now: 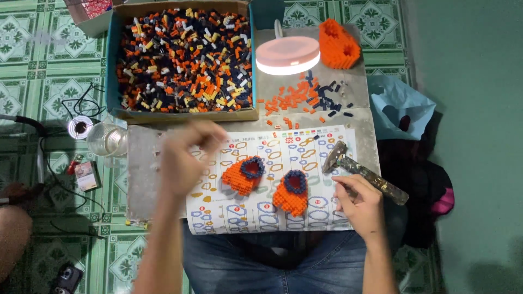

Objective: Assembling a 3D model of shoes using small interlocking plastic blocks and a small hammer while following a diagram.

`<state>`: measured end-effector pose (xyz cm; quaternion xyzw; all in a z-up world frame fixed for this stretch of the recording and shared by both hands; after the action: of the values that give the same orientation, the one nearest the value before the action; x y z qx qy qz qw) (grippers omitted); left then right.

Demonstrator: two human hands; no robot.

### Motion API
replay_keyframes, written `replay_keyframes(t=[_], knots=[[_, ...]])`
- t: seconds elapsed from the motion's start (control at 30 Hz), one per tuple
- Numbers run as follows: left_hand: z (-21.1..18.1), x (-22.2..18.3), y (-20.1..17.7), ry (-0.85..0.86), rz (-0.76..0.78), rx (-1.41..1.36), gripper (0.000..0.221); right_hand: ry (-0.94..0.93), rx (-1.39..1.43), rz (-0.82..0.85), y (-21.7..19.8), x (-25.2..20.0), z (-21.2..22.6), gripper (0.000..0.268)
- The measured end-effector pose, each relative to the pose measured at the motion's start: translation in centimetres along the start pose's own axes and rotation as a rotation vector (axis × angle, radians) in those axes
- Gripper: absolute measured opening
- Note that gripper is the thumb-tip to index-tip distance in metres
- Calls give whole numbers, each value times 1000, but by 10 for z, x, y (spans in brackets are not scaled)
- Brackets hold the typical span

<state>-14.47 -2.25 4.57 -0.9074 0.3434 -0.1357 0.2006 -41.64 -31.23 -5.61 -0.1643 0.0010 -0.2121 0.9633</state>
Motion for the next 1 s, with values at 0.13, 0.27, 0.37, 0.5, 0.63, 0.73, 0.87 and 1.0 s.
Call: replay_keyframes(t=[0.13, 0.27, 0.37, 0.5, 0.63, 0.73, 0.87, 1.0], knots=[[-42, -60, 112, -113, 140, -176, 11, 41, -2, 60, 11, -15, 37, 24], [-47, -87, 164, -184, 211, -378, 7, -254, -117, 143, 38, -42, 75, 31], [-32, -102, 187, -336, 225, -506, 5, -271, -108, 88, 40, -59, 71, 27], [-25, -113, 207, -448, 279, -592, 8, -266, -76, 27, 37, -72, 60, 24], [-32, -114, 208, -444, 262, -615, 14, -294, -77, -33, 34, -79, 54, 19], [-46, -96, 186, -276, 113, -283, 14, -268, -36, -53, 29, -80, 46, 21], [-55, -79, 179, -4, -143, 256, 35, -122, 185, -70, 27, -85, 21, 18], [-49, -66, 191, -25, -139, 354, 38, -61, 233, -93, 24, -89, 13, 21]])
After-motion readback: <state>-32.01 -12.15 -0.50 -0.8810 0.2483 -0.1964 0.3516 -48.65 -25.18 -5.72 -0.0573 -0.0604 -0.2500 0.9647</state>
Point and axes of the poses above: each hand's wrist, its own x-axis towards the middle knuckle, its own y-axis out of the palm, z = x × y, the point moved 9 cm from there along x, towards the middle knuckle, and after that the axes turned 10 degrees about z, right-handed, at the moved point
